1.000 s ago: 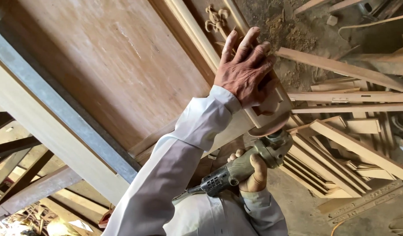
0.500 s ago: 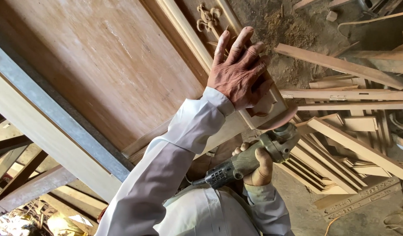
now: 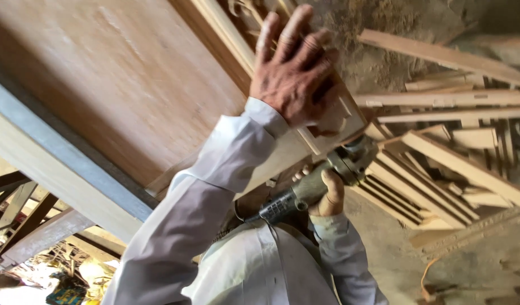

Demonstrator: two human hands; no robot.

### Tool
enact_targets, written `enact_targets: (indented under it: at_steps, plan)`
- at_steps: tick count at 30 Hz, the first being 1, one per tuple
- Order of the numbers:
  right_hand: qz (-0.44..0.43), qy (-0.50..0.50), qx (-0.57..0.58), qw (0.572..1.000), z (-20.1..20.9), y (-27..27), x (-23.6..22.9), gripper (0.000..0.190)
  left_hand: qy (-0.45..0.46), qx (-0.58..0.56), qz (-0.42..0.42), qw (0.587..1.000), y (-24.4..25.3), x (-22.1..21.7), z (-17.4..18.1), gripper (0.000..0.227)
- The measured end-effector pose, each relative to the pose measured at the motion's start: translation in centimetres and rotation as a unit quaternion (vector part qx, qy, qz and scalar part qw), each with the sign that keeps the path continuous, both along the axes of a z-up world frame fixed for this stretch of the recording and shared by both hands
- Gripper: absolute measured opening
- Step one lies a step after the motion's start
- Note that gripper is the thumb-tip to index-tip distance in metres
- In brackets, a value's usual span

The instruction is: Sanding a decorative wooden door panel with an electric sander and checking for flatness with a straight edge.

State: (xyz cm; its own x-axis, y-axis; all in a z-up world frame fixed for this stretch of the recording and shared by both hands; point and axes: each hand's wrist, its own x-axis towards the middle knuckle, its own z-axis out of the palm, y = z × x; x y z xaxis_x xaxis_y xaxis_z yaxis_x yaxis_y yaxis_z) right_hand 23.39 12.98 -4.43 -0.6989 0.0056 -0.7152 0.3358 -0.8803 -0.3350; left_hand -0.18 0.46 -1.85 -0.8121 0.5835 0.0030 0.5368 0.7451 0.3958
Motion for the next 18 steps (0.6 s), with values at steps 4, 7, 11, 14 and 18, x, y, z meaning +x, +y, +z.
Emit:
enact_targets:
  at_steps: [4,7,11,14,18]
  plan:
    - [0.017,0.048,-0.013,0.999,0.9,-0.4,-1.3,0.027,0.032,0.050,0.007,0.998,-0.2,0.0,0.2,0.054]
    - [-0.013,0.060,-0.041,0.997,0.4,-0.9,-0.9,0.030,-0.042,-0.023,0.007,0.999,-0.1,-0.1,1.1,0.059]
    - [-0.025,0.016,0.015,0.999,-0.7,-1.5,0.4,0.031,-0.018,0.009,0.016,1.000,-0.4,0.0,1.4,0.056]
    - [-0.023,-0.044,0.047,0.998,-1.3,-2.3,1.8,0.043,0.006,0.027,0.009,1.000,-0.6,0.0,1.8,0.055]
    - [-0.011,-0.046,0.079,0.996,-0.3,-3.8,2.2,0.046,0.080,0.083,0.010,0.993,-0.6,0.0,2.4,0.045]
